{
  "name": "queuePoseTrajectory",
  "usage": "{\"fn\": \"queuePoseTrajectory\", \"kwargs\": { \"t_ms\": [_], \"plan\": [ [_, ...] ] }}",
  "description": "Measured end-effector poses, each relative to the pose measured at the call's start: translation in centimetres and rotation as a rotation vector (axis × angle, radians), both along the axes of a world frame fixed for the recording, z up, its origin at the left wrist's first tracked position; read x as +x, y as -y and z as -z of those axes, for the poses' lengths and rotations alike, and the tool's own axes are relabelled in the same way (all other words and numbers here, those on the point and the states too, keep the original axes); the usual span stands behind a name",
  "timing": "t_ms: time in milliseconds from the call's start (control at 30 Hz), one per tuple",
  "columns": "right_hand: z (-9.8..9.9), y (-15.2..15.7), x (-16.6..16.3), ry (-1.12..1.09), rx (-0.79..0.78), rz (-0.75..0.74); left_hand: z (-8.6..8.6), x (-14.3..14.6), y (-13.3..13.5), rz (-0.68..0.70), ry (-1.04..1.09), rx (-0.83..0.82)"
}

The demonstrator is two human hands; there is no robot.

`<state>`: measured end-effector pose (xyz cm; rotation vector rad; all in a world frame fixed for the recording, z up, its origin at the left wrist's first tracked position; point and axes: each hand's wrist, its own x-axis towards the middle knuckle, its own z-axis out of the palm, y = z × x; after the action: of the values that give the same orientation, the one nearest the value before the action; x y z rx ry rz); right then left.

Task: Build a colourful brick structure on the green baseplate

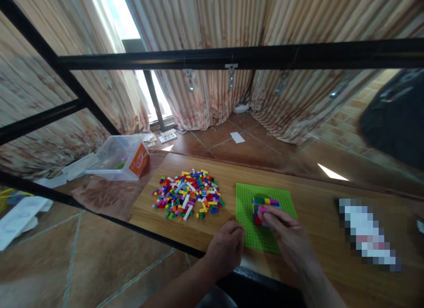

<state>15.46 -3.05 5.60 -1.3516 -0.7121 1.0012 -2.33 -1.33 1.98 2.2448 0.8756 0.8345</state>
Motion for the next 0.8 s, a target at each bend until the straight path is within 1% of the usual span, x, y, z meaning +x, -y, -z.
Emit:
{"fn": "queuePoseTrajectory", "kwargs": {
  "t_ms": [133, 267, 400, 467, 533, 633, 800],
  "plan": [
    [1.0, 1.2, 3.0, 0.120, -0.022, 0.081, -0.2, -0.1, 0.0, -0.004, -0.002, -0.008],
    [1.4, 1.2, 4.7, 0.310, -0.084, 0.173, -0.2, -0.1, 0.0, -0.012, -0.015, -0.019],
    [1.3, 0.8, 5.6, 0.552, -0.114, 0.150, -0.3, -0.1, -0.1, -0.010, -0.010, -0.023],
    [1.1, 0.4, 5.8, 0.682, -0.087, 0.130, -0.3, -0.1, -0.1, -0.004, -0.005, -0.019],
    [1.1, 0.0, 6.0, 0.765, -0.036, 0.113, -0.4, -0.1, -0.2, 0.002, -0.004, -0.011],
    [1.5, -0.8, 6.1, 0.788, 0.020, 0.091, -0.5, -0.1, -0.2, 0.002, -0.009, -0.004],
    [2.8, -2.0, 6.3, 0.692, -0.008, 0.104, -0.6, 0.0, -0.1, -0.010, -0.007, -0.003]
  ]
}}
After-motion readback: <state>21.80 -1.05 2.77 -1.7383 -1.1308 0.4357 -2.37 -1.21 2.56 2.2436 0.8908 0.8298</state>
